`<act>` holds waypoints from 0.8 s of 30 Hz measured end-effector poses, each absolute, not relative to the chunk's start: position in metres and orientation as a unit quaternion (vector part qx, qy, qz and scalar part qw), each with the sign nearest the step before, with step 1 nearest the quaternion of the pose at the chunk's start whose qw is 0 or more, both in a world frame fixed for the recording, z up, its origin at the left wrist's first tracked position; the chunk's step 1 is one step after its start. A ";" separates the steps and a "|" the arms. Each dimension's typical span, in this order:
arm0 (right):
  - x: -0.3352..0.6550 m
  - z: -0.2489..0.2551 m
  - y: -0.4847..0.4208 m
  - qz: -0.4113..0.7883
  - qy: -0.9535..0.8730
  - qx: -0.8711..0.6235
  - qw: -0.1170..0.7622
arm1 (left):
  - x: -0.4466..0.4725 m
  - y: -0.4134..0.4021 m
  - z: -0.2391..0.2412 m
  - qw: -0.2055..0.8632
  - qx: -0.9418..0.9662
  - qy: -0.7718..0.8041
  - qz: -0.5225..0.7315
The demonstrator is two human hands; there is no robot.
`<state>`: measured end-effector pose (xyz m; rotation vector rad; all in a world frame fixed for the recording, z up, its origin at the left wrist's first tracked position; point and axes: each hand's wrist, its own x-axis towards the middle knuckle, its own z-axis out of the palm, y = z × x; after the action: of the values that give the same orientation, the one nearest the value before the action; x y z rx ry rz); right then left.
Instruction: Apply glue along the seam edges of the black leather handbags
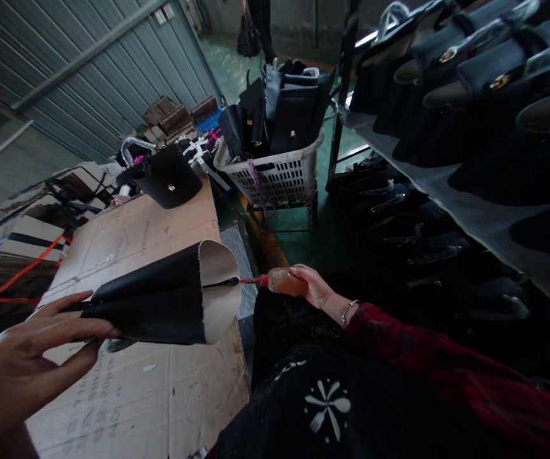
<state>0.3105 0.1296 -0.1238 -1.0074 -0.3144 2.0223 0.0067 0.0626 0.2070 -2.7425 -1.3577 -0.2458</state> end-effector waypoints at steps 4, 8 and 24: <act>0.311 -0.117 0.132 0.801 -0.133 -0.401 0.424 | 0.010 0.062 0.207 0.046 -0.894 -0.436 -0.091; 0.315 -0.116 0.134 0.799 -0.147 -0.399 0.425 | 0.010 0.061 0.207 0.050 -0.893 -0.436 -0.093; 0.313 -0.116 0.132 0.802 -0.214 -0.378 0.410 | -0.008 0.061 0.199 0.093 -0.904 -0.413 -0.057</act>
<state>0.3125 0.1321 -0.1158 -0.9521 -0.5386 2.0182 -0.0081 0.0607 0.1987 -2.6851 -1.2249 -0.1685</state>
